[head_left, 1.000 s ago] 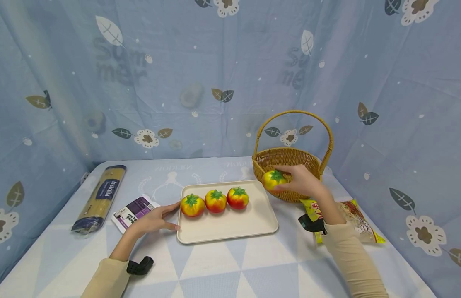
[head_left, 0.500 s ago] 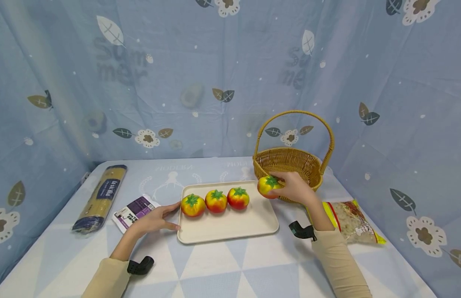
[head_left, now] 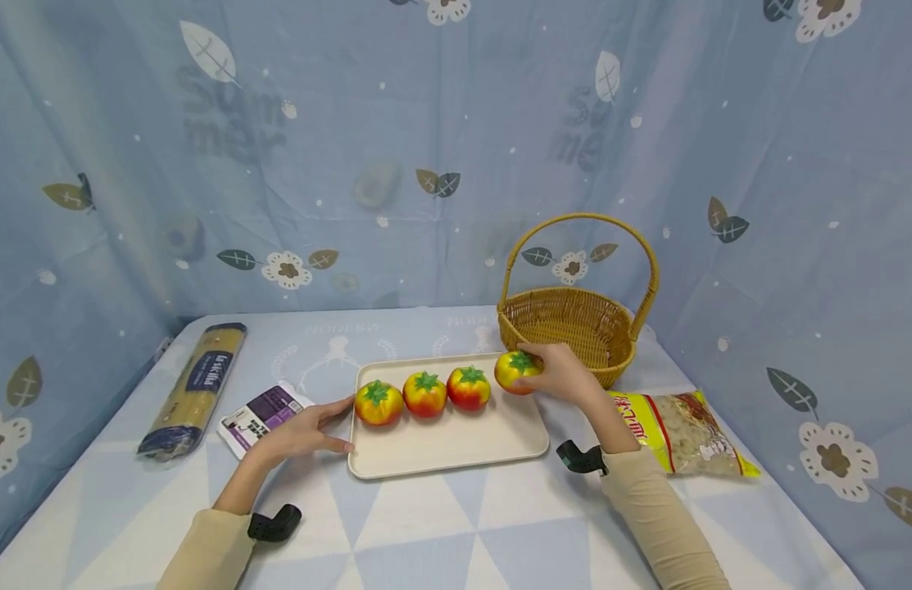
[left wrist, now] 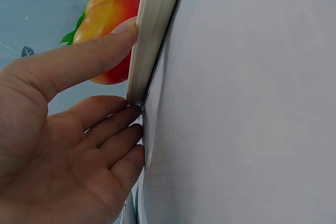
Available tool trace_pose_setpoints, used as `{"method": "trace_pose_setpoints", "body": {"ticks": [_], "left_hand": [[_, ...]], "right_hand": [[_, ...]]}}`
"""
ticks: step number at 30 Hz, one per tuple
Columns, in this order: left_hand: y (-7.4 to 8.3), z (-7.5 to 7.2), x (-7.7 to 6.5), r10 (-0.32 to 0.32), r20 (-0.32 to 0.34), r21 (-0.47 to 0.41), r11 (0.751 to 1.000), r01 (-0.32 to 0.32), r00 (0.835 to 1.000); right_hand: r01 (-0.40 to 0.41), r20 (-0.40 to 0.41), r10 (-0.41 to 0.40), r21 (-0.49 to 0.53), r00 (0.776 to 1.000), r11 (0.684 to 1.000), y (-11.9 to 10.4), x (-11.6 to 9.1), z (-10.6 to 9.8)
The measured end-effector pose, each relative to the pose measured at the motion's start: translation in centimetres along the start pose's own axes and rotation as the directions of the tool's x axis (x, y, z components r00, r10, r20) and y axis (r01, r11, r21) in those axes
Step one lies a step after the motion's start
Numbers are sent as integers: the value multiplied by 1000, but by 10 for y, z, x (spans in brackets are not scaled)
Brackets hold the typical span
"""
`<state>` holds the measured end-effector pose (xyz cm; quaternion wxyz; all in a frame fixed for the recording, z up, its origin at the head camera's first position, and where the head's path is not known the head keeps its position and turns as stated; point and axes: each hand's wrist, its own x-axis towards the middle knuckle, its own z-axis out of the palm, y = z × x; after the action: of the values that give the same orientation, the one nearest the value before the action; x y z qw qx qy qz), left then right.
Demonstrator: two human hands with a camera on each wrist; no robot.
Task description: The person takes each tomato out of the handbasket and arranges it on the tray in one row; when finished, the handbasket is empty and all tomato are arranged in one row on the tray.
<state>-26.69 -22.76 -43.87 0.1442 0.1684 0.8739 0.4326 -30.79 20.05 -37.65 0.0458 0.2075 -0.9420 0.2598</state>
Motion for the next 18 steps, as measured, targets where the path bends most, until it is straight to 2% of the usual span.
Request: {"method": "trace_pose_setpoints", "body": {"ticks": [18], "left_hand": [[0,0,0,-18,2,5,1000,18,1000]], "right_hand": [[-28,58,29,-24,998,999,8,9,24]]}}
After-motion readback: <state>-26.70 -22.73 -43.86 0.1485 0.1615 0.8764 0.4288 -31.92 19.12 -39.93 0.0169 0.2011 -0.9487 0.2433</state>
